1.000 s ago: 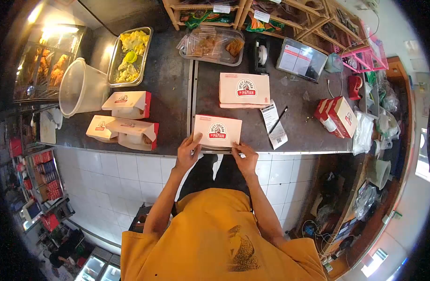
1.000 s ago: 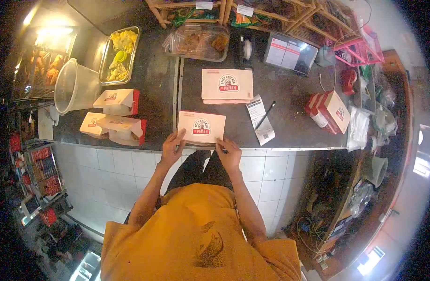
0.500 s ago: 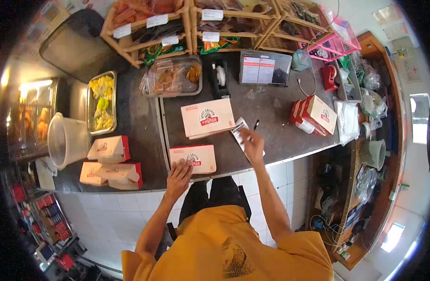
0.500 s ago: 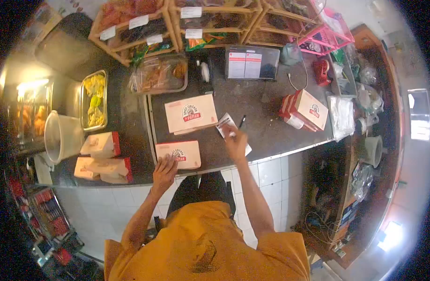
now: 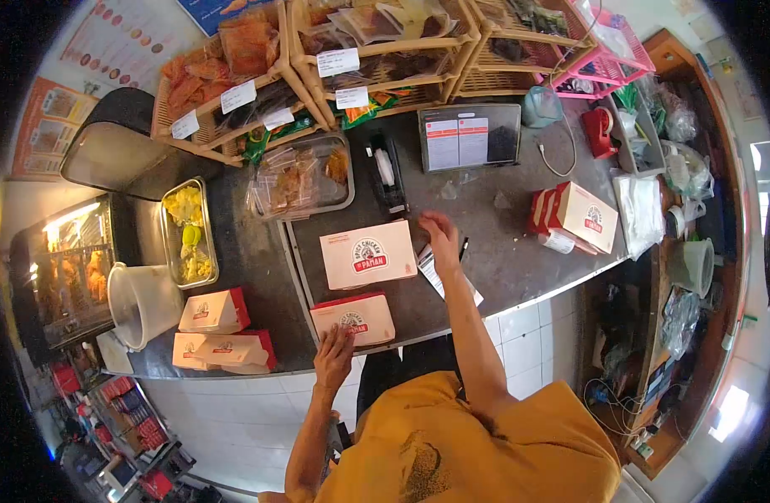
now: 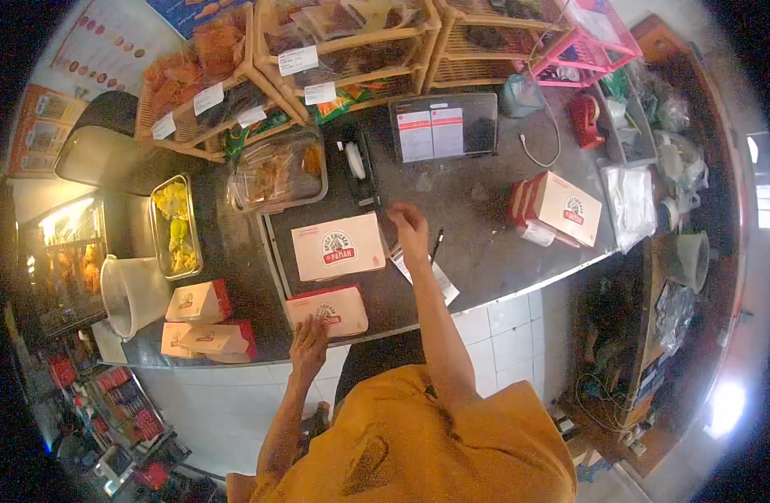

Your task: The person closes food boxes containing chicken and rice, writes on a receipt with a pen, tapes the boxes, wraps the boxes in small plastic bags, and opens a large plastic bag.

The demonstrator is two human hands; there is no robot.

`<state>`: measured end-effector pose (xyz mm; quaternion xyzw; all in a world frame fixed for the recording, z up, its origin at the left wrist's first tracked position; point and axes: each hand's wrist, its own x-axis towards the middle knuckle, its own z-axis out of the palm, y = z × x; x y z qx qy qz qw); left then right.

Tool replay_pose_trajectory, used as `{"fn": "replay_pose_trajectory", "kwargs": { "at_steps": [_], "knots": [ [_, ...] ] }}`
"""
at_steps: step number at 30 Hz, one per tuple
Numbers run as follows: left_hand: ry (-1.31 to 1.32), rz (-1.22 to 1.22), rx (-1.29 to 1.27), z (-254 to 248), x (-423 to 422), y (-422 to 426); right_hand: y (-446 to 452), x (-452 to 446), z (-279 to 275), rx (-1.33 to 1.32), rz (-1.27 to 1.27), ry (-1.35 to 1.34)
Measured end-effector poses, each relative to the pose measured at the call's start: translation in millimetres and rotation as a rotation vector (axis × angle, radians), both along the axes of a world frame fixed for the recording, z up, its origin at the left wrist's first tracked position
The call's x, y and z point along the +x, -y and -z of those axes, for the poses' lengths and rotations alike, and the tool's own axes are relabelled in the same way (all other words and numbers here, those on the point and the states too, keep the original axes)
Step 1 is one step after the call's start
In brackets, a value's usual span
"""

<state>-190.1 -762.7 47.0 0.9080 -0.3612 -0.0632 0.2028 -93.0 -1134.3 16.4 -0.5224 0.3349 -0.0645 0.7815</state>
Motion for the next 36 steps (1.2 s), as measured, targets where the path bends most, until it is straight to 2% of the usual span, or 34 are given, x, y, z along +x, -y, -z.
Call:
{"fn": "replay_pose_trajectory", "kwargs": {
  "at_steps": [2, 5, 8, 9, 10, 12, 15, 17, 19, 22, 25, 28, 31, 34, 36],
  "knots": [
    [0.020, -0.011, 0.014, 1.7, -2.2, 1.5, -20.0, -26.0, -6.3, 0.013, 0.089, -0.090],
    [0.005, -0.029, 0.003, 4.4, -3.4, 3.6, -47.8, -29.3, -21.1, -0.325, -0.199, 0.005],
    [0.002, -0.038, -0.005, 2.2, -4.6, 2.4, -59.1, -6.3, -36.9, -0.284, -0.350, -0.160],
    [0.000, -0.034, -0.016, 2.9, -3.8, 3.8, -79.1, -4.9, -15.1, -0.358, -0.287, -0.120],
    [0.015, -0.021, 0.002, 2.4, -3.1, 4.6, -89.5, -0.2, -9.8, -0.351, -0.357, -0.154],
    [0.049, -0.005, 0.034, 1.7, -3.5, 4.6, -99.1, 19.7, -41.7, -0.559, -0.408, -0.155],
    [0.041, -0.005, -0.013, 8.1, -4.2, 0.3, -75.0, 30.8, -62.1, -0.540, -0.257, -0.163],
    [0.074, -0.041, 0.038, 5.1, -7.0, 8.1, -53.8, 29.9, -58.4, -0.987, 0.201, -0.136],
    [0.090, -0.076, 0.063, 8.5, -14.1, 15.0, -28.5, 46.9, -49.1, -1.289, 0.327, -0.142],
    [0.104, -0.098, 0.046, 11.1, -15.1, 22.8, -0.8, 85.4, 7.4, -0.704, -0.167, -0.310],
    [0.089, -0.096, 0.040, 11.5, -12.6, 21.3, -15.5, 99.4, -21.4, -0.442, -0.104, -0.354],
    [0.063, -0.092, 0.031, 9.3, -15.7, 18.3, -34.8, 73.0, -13.2, -0.769, 0.194, -0.100],
    [0.086, -0.094, 0.020, 12.6, -14.5, 18.4, -68.2, 39.3, -17.4, -0.479, 0.415, 0.053],
    [0.092, -0.090, 0.038, 12.5, -14.2, 17.2, -72.0, 23.4, 9.7, -0.822, 0.265, -0.146],
    [0.103, -0.088, 0.052, 14.2, -15.5, 16.4, -64.2, 32.9, 41.4, -1.058, 0.282, -0.087]
  ]
}}
